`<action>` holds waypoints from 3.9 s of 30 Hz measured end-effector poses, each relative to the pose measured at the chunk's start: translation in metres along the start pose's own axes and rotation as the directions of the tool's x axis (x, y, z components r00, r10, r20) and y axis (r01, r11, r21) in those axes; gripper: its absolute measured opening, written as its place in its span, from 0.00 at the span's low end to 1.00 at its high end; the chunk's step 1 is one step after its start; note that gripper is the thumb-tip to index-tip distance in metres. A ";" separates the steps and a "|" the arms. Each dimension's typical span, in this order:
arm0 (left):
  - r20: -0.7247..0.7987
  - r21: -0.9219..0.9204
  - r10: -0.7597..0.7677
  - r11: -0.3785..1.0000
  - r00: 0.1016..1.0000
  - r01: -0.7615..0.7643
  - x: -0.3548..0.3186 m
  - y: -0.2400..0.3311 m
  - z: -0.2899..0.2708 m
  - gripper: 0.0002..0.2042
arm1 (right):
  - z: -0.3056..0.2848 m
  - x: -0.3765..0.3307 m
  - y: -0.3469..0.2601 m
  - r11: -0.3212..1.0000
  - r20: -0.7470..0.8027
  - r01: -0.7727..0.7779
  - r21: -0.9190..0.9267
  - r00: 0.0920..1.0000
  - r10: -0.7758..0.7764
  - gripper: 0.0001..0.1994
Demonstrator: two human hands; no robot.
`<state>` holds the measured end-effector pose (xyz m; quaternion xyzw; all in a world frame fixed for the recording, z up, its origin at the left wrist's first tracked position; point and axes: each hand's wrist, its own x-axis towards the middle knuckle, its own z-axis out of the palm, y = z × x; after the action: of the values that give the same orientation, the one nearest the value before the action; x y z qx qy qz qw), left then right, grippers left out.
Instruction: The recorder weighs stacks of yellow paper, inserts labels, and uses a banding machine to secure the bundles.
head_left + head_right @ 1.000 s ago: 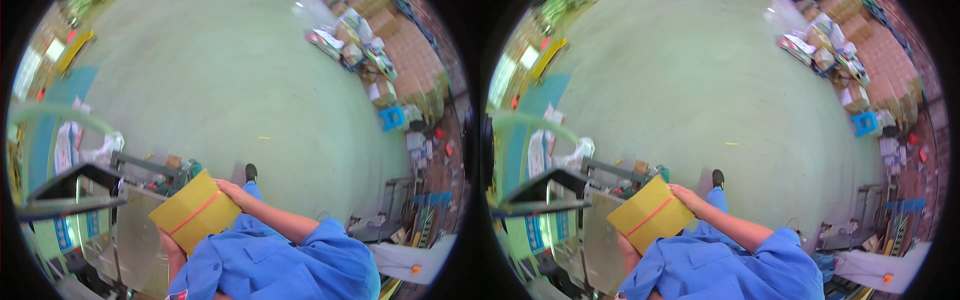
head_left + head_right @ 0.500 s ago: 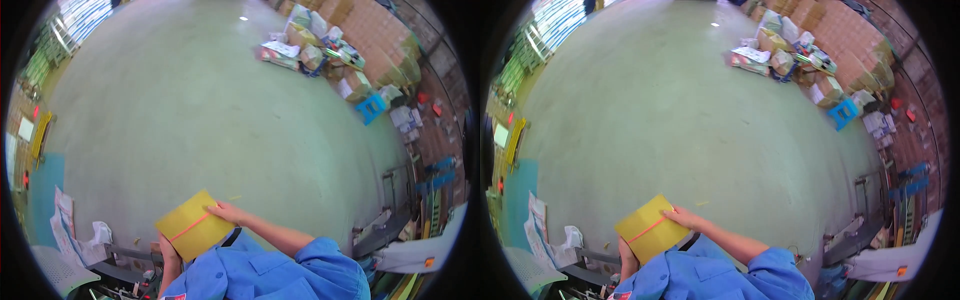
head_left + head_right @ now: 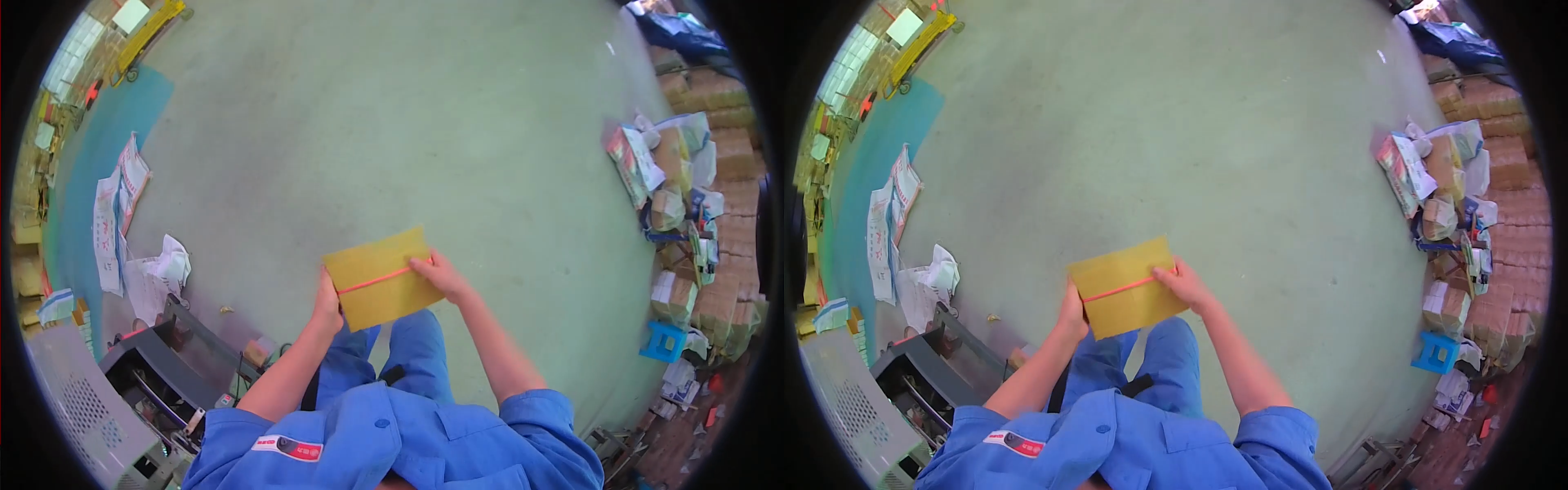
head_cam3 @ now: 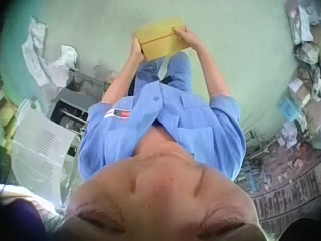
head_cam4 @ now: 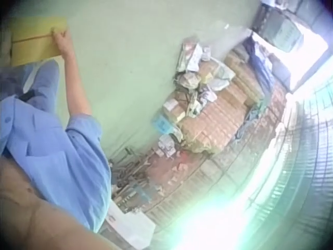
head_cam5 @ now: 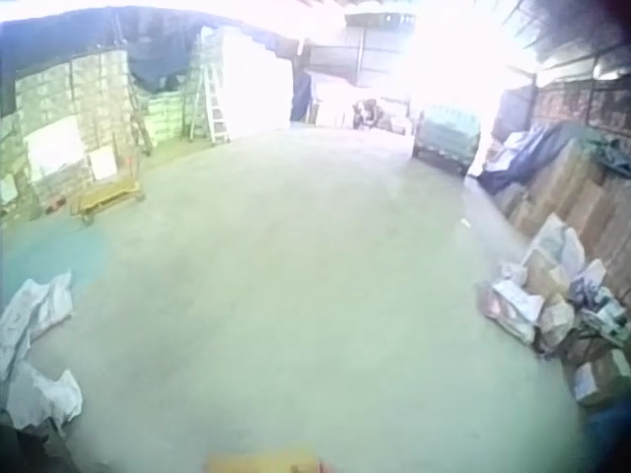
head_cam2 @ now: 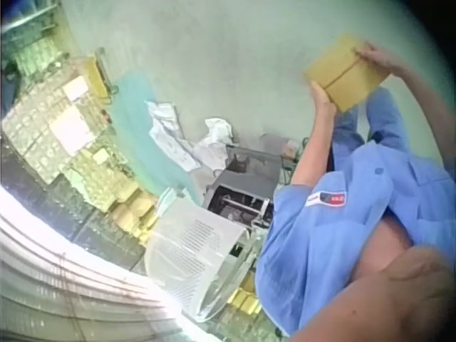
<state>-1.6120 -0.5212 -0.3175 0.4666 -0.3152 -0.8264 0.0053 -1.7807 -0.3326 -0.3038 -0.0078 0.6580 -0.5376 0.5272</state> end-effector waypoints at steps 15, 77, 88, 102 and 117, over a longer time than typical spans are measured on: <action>-0.095 -0.508 -0.391 0.810 0.915 0.293 0.365 -0.088 0.063 0.34 | -0.187 0.422 0.022 0.835 0.177 -0.025 -0.550 0.973 0.146 0.34; -0.665 -0.394 -0.736 0.202 0.126 -0.897 -0.623 -0.557 -0.195 0.22 | 0.652 -0.374 0.491 0.259 0.106 0.956 0.139 -0.274 0.956 0.19; -0.822 -0.185 -0.356 0.905 -0.445 -0.382 -0.867 -0.560 -0.502 0.19 | 1.003 -0.552 0.555 0.176 0.474 0.940 0.291 -0.302 0.827 0.16; -0.532 0.241 0.530 0.843 -0.660 0.482 -1.294 -0.604 -0.902 0.15 | 1.068 -0.757 0.740 0.354 0.251 0.789 -0.503 -0.259 0.933 0.16; -0.489 0.083 -0.284 0.926 -0.825 -0.368 -1.351 -0.649 -0.950 0.13 | 1.222 -0.927 0.793 0.525 0.137 0.710 -0.470 -0.529 0.838 0.19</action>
<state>0.0721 -0.0824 0.0308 0.8703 0.0299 0.1906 0.4532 -0.0697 -0.3169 -0.0721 -0.5803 -0.0905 0.3055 0.7495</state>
